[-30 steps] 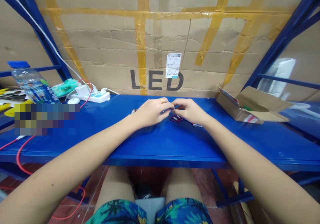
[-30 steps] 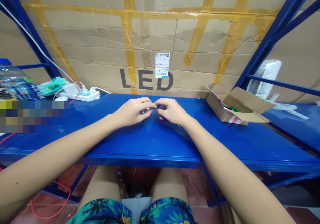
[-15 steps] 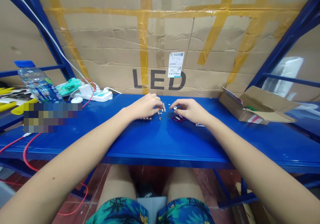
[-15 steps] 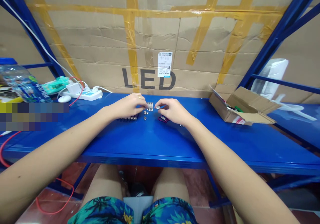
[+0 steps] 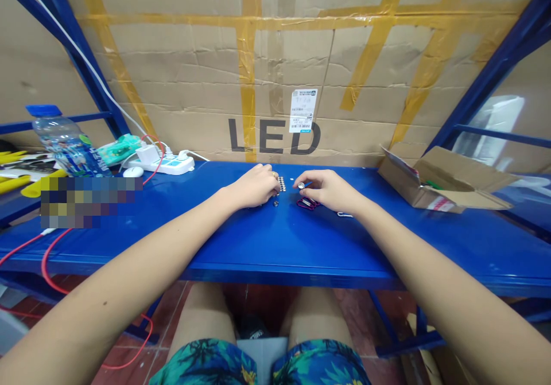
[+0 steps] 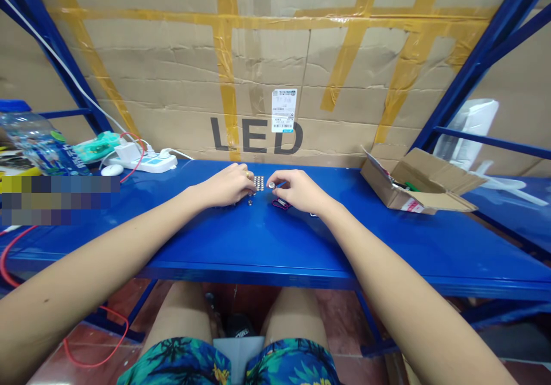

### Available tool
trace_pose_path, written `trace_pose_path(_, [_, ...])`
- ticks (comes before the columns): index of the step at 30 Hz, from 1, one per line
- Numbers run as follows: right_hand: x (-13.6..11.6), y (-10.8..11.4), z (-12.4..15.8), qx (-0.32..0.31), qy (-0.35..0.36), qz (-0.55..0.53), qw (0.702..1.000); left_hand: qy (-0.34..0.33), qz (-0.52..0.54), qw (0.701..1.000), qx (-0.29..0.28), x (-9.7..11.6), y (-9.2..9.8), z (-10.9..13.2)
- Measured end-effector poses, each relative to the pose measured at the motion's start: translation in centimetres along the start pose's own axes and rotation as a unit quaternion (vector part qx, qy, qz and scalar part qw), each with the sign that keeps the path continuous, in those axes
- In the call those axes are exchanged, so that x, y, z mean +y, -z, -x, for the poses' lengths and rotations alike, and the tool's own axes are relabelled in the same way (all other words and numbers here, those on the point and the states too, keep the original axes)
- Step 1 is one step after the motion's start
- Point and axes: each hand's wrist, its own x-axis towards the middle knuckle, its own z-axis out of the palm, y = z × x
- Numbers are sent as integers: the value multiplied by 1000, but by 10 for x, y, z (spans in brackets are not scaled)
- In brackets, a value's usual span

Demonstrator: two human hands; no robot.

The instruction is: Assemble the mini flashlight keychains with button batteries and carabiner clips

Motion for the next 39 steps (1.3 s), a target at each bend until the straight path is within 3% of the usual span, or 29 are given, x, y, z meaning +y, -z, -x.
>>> trace_pose_path(6, [0, 1, 0, 1, 2, 4, 1000, 48, 19, 999, -2, -6, 7, 3])
trace_pose_path(19, [1, 1, 0, -3, -1, 12, 1000, 41, 13, 998, -36, -2, 6, 1])
trace_pose_path(32, [-4, 3, 1, -6, 1, 24, 1000, 32, 16, 999, 1, -3, 1, 1])
trace_pose_path(39, [-3, 2, 1, -9, 3, 28, 1000, 44, 63, 997, -12, -4, 0, -1])
